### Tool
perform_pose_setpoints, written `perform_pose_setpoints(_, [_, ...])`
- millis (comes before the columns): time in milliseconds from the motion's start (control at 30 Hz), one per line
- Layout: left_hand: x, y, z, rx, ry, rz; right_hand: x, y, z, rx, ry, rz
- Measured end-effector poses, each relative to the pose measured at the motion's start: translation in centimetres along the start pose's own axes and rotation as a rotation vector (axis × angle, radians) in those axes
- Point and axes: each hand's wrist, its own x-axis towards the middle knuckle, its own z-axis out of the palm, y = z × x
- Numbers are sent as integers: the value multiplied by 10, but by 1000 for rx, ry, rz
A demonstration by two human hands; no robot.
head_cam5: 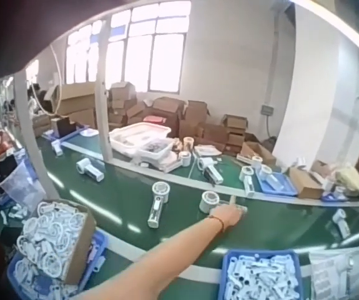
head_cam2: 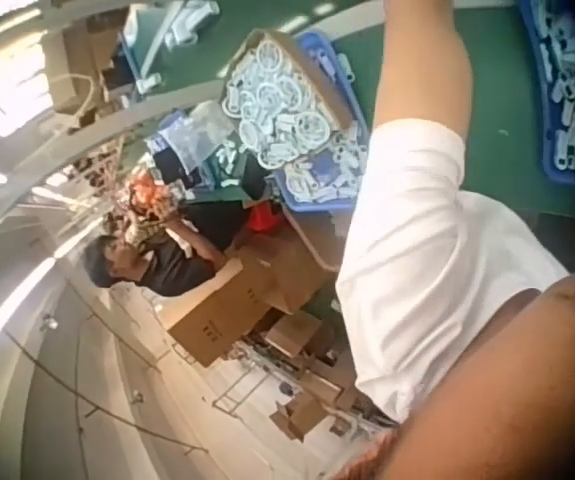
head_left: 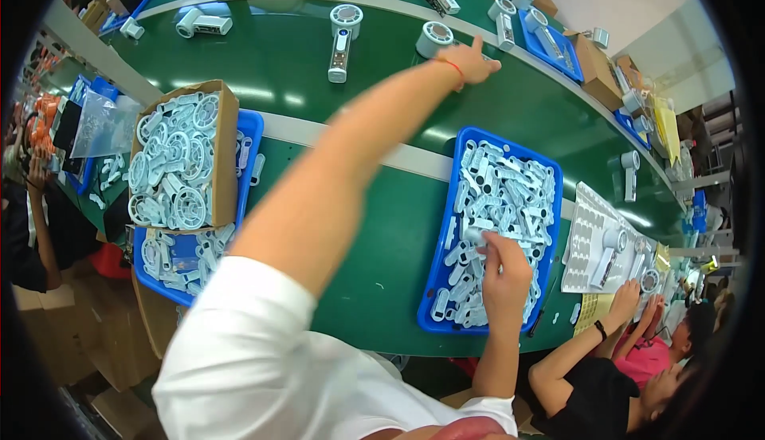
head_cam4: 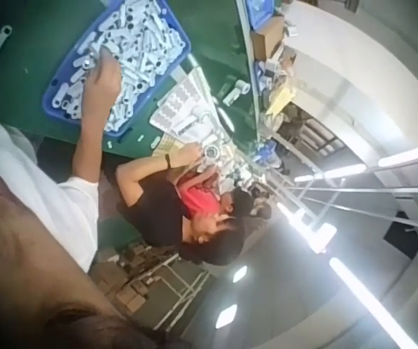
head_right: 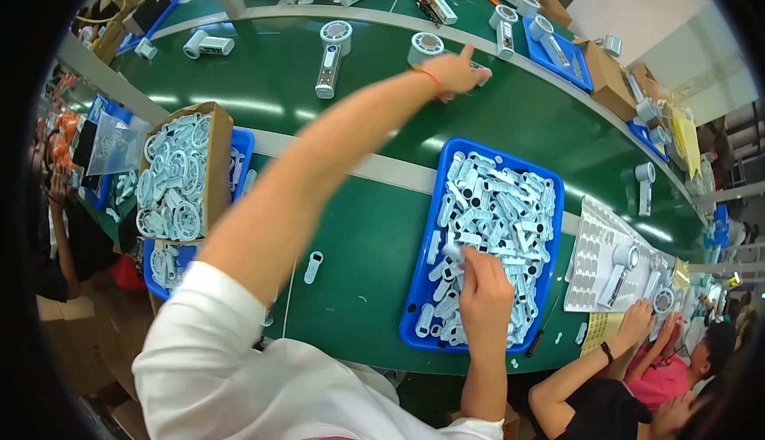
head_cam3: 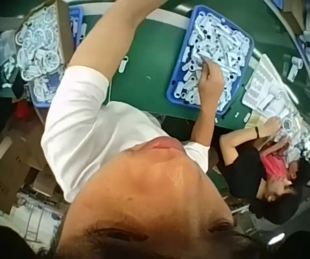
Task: Assembling handheld hair dryers on a factory production line by fitting plastic housing components together.
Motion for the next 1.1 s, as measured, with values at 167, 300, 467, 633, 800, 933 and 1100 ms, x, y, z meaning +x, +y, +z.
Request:
perform_pose_setpoints(167, [27, 9, 37, -242, 226, -248, -18, -42, -1, 314, -390, 99])
perform_pose_setpoints(300, [10, 1, 37, -505, 230, -227, -53, -53, 51, 230, -471, -139])
perform_pose_setpoints(467, [-86, -3, -34, -935, 116, -23, -95, -51, 71, 197, -415, -186])
perform_pose_setpoints(633, [-227, 4, -94, -1288, -54, 134, -103, -50, 56, 168, -249, -149])
perform_pose_setpoints(800, [-364, -29, -76, -1300, -26, 160, -91, -52, 37, 962, -237, 295])
perform_pose_setpoints(933, [-419, -47, -33, -1244, 49, -119, -92, -58, 30, 1097, -341, 299])
perform_pose_setpoints(1100, [-424, -45, 7, -1138, -110, -56, -104, -65, 40, 1102, -243, 346])
